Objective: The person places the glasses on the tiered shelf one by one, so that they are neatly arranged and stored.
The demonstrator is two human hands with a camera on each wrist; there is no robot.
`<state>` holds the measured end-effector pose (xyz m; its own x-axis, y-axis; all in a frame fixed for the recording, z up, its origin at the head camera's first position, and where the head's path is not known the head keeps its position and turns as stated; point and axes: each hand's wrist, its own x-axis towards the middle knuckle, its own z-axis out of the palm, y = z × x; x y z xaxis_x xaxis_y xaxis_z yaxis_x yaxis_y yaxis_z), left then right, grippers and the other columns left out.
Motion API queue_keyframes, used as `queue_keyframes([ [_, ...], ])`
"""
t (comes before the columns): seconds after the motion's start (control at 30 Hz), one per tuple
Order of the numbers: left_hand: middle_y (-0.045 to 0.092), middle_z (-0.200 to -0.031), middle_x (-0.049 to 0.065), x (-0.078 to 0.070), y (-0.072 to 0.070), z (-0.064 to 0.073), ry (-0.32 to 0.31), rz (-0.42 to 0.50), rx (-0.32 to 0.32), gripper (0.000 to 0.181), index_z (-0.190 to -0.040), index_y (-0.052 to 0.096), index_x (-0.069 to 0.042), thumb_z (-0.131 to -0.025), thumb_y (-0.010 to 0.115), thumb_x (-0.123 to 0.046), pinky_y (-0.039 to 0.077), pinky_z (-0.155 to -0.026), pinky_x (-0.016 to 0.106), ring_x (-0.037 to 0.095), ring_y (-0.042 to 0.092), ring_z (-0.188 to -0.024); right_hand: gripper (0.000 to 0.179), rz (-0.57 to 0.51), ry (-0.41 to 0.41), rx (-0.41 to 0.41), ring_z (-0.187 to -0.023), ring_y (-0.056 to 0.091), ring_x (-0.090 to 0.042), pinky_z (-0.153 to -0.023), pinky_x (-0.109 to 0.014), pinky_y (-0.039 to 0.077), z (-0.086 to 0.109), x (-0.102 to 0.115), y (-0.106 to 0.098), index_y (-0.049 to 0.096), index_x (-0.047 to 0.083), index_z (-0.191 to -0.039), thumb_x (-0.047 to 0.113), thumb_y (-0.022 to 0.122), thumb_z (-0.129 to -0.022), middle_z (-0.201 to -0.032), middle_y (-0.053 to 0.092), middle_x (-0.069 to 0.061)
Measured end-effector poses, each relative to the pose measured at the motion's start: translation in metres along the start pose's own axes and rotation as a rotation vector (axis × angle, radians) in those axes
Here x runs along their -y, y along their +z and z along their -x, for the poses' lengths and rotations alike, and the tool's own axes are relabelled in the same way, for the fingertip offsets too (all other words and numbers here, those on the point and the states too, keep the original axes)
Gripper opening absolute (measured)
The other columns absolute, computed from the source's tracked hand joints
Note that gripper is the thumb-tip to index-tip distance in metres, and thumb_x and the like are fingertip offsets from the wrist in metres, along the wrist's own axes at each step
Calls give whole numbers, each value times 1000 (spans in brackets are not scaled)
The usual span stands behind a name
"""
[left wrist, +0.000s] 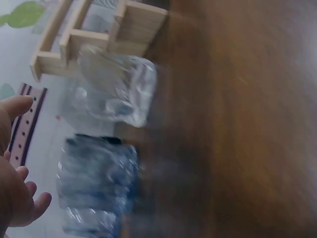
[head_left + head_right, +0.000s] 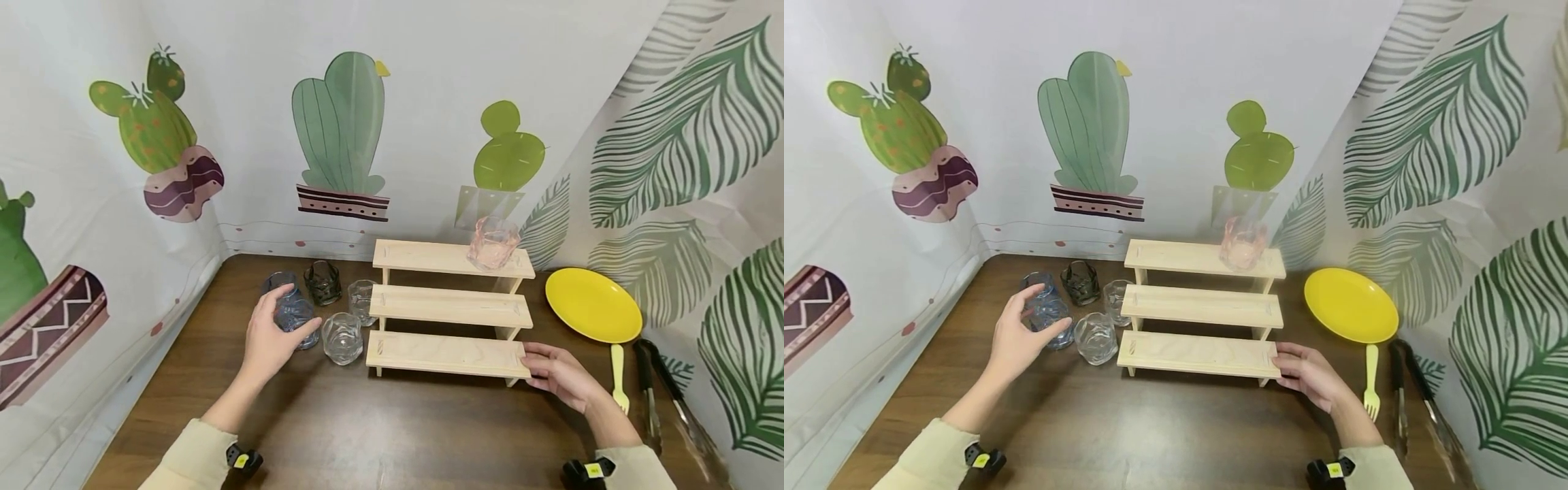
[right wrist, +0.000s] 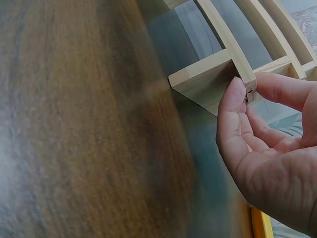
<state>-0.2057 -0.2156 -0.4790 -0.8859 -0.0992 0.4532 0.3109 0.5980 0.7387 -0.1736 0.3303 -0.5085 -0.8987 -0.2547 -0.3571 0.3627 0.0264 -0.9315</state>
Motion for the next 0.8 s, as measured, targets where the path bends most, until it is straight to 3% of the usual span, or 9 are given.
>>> queue_keyframes([
  [0.17, 55, -140, 15, 14, -5, 7, -5, -16, 24, 91, -145, 55, -10, -68, 101, -23, 47, -92, 50, 39, 56, -117, 69, -16, -16, 11, -97, 68, -13, -82, -30, 58, -1, -1, 0, 19, -16, -154, 11, 59, -105, -113, 68, -1],
  [0.4, 53, -142, 15, 26, -2, 14, -36, -33, 11, 96, -148, 52, -7, -66, 101, -18, 45, -93, 33, 35, 55, -121, 68, -28, -22, 21, -98, 68, -13, -83, -30, 58, 0, -2, 0, 18, -17, -153, 9, 58, -105, -113, 68, -1],
  [0.63, 52, -146, 17, 45, 8, 18, -102, -14, 14, 104, -153, 44, -9, -66, 101, -18, 39, -107, 55, 36, 48, -135, 67, -29, -15, 10, -97, 68, -13, -82, -30, 58, 1, -2, 1, 19, -16, -154, 9, 59, -105, -112, 68, -1],
  [0.8, 53, -142, 19, 53, 16, 19, -164, -13, 54, 109, -155, 36, -12, -67, 100, -16, 42, -103, 56, 39, 51, -130, 69, -28, -18, 7, -97, 68, -13, -82, -30, 58, 0, -3, 0, 18, -16, -154, 10, 59, -105, -113, 68, -1],
])
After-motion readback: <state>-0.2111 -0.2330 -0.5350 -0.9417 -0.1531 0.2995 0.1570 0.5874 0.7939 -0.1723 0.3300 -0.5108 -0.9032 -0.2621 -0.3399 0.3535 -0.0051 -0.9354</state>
